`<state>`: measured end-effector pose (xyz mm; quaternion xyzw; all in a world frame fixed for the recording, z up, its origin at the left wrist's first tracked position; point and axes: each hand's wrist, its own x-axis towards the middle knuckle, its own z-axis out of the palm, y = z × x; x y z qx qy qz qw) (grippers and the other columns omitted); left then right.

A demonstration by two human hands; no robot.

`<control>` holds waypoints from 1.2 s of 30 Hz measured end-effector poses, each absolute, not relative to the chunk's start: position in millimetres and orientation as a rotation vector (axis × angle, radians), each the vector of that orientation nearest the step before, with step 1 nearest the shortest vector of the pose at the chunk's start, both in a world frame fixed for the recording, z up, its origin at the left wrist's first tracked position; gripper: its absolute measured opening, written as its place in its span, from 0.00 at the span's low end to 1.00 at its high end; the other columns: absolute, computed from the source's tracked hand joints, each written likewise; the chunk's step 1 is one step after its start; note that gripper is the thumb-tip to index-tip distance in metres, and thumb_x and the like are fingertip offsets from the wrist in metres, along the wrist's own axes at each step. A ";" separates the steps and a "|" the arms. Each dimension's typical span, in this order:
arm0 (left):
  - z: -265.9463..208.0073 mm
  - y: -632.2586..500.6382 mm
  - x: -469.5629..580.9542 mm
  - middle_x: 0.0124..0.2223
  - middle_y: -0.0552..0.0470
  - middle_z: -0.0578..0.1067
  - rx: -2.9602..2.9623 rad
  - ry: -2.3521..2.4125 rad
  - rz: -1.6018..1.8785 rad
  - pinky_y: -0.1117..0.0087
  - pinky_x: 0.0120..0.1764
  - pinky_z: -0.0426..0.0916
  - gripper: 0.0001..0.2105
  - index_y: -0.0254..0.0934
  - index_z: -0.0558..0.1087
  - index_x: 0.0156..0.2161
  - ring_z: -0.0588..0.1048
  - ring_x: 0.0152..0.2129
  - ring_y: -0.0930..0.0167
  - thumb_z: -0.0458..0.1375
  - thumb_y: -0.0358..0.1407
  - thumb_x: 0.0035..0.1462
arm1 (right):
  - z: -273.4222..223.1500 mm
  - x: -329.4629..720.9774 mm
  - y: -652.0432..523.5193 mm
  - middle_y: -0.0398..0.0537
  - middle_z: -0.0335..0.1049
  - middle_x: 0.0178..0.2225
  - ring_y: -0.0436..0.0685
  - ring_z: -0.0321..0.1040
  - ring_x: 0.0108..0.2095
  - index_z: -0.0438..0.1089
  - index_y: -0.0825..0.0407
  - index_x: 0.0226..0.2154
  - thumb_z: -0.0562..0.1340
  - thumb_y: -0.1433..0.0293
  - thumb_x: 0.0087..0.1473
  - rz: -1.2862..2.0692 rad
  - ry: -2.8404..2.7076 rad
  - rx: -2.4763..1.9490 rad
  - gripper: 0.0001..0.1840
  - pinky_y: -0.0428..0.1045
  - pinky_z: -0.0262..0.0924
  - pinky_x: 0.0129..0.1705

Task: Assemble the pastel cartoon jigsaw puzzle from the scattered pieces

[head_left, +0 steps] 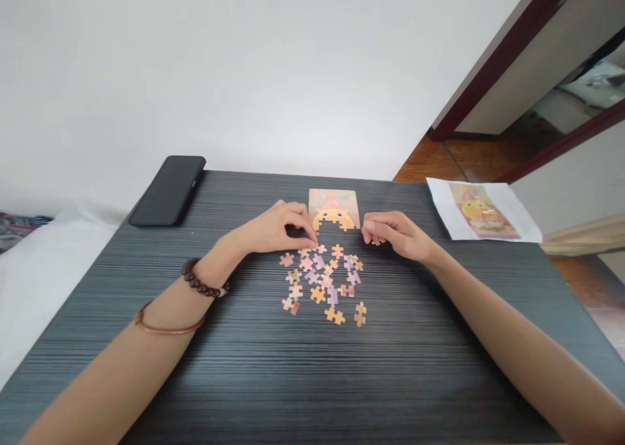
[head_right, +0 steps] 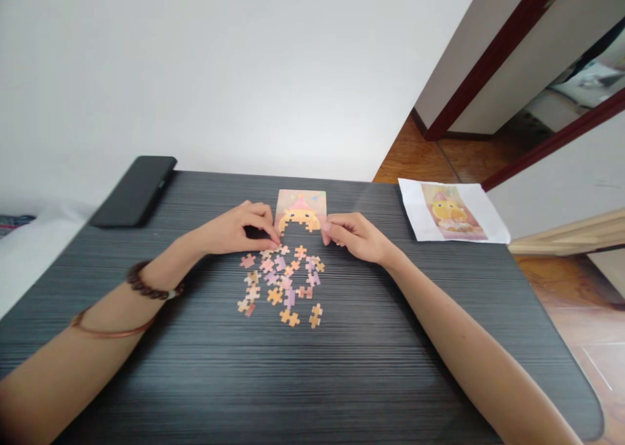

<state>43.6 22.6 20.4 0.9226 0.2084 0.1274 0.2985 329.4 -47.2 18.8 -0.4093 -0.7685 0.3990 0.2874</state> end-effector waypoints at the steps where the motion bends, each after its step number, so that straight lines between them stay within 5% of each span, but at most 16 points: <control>1: 18.9 20.8 45.4 0.38 0.53 0.72 2.443 0.545 0.401 0.66 0.46 0.60 0.09 0.45 0.82 0.37 0.69 0.38 0.69 0.61 0.43 0.62 | 18.9 327.2 -48.0 0.41 0.61 0.22 0.49 0.56 0.23 0.68 0.52 0.25 0.51 0.58 0.67 1.063 -2.049 -1.084 0.24 0.47 0.51 0.27; 12: 9.7 6.8 59.6 0.51 0.47 0.67 2.609 0.385 0.628 0.58 0.55 0.63 0.08 0.49 0.83 0.43 0.63 0.47 0.63 0.66 0.40 0.58 | 9.4 323.0 -47.5 0.45 0.70 0.26 0.51 0.64 0.27 0.69 0.51 0.26 0.58 0.69 0.60 0.637 -2.127 -1.030 0.11 0.47 0.56 0.30; 27: 11.4 0.8 67.7 0.44 0.47 0.73 2.585 0.490 0.584 0.61 0.54 0.64 0.08 0.41 0.82 0.40 0.65 0.47 0.64 0.66 0.41 0.58 | 9.8 324.0 -47.4 0.45 0.72 0.26 0.52 0.66 0.26 0.72 0.52 0.28 0.58 0.69 0.60 0.603 -2.122 -1.096 0.11 0.48 0.58 0.29; 36: 5.0 5.1 69.0 0.41 0.50 0.74 2.538 0.591 0.635 0.60 0.54 0.63 0.05 0.42 0.82 0.37 0.65 0.47 0.64 0.67 0.39 0.58 | -1.0 328.7 -40.5 0.53 0.74 0.42 0.61 0.70 0.44 0.76 0.49 0.38 0.59 0.72 0.60 0.206 -2.053 -1.239 0.09 0.58 0.65 0.47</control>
